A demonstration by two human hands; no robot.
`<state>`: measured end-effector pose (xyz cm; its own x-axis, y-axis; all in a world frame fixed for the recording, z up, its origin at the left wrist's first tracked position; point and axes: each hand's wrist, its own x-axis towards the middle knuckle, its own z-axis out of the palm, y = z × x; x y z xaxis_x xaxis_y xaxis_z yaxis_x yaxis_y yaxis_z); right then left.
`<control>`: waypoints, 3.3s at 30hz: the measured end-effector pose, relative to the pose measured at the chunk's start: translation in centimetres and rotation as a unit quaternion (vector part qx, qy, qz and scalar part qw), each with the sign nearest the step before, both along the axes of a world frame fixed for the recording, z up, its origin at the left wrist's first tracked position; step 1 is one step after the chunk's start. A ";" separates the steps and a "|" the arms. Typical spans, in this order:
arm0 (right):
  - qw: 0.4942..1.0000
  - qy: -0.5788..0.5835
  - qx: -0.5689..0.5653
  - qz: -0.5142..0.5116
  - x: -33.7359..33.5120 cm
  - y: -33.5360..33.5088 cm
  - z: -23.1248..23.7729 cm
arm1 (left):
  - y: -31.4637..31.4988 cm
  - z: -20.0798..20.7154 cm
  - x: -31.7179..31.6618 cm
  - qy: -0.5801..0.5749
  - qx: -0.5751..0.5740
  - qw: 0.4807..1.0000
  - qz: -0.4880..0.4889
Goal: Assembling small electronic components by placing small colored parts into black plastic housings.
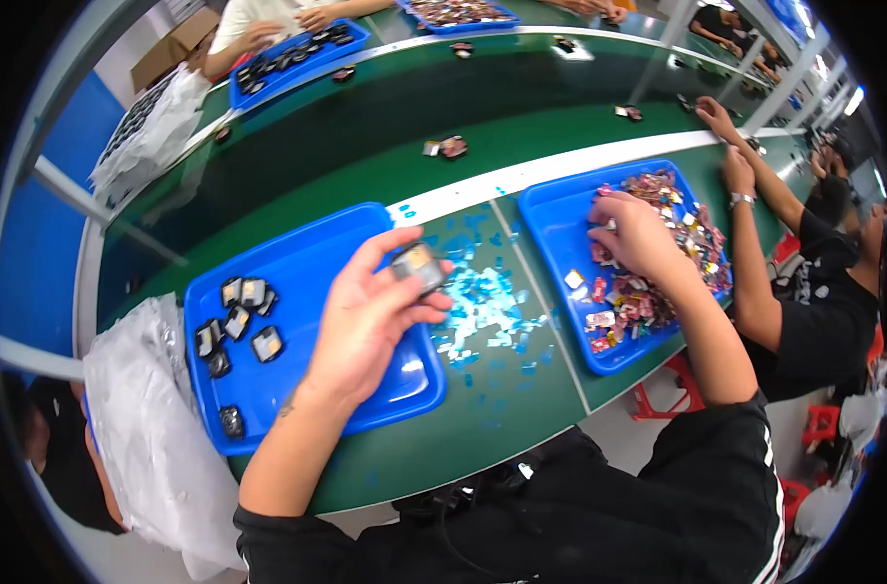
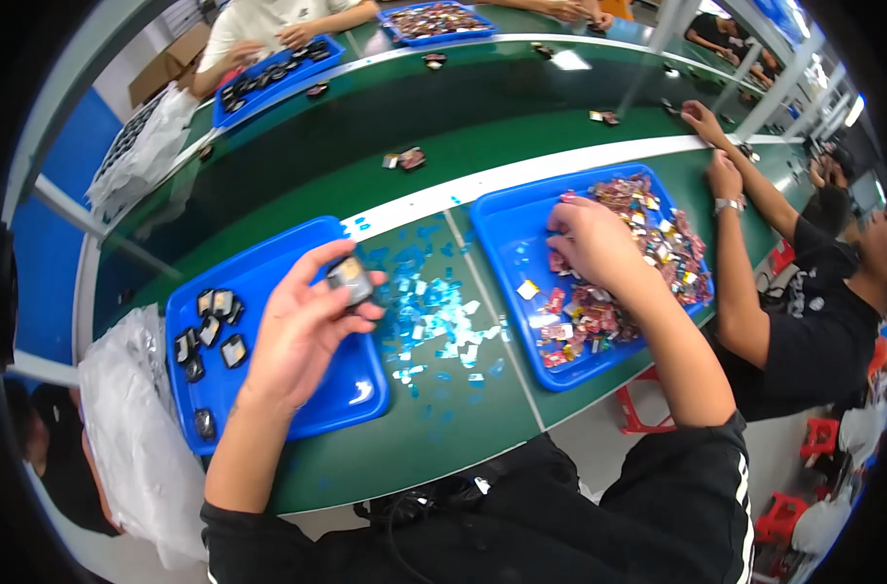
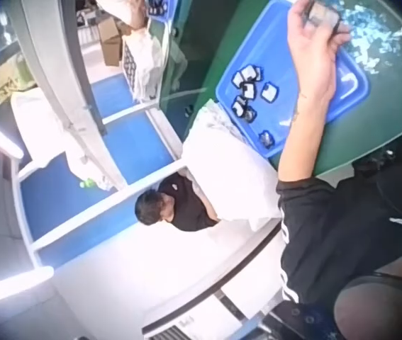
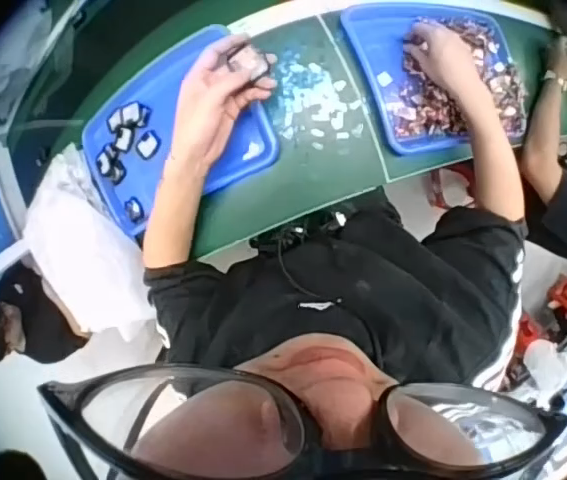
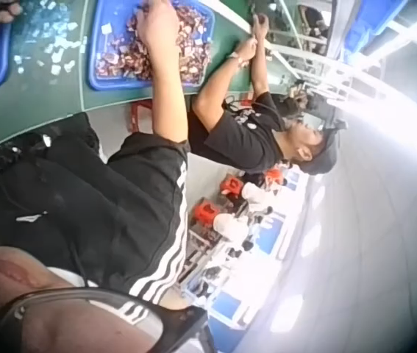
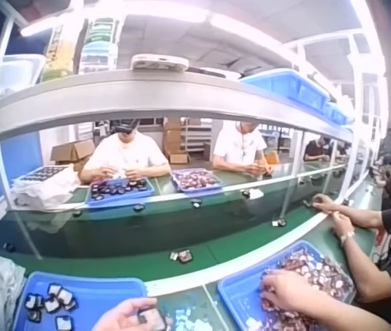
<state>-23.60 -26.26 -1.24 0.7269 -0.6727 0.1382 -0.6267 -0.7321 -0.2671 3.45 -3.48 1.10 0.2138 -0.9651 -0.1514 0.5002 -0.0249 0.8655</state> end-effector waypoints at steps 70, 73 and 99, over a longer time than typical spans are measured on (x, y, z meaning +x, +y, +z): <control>0.756 -0.443 0.475 0.076 6.8 14.6 2.0 | 1.9 -0.8 -3.7 -0.388 -0.045 0.920 -0.038; 0.732 -0.442 0.513 0.076 6.8 14.3 1.8 | 2.1 -0.8 -3.6 -0.394 -0.045 0.917 -0.042; 0.933 -0.327 0.121 0.092 6.3 15.2 1.8 | 1.7 -1.3 -3.5 -0.244 -0.039 0.969 -0.007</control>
<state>-17.28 -11.10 0.59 0.6469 -0.6135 0.4529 -0.1416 -0.6802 -0.7192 -0.04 -1.74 -0.24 0.2286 -0.9728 0.0370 0.0318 0.0455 0.9985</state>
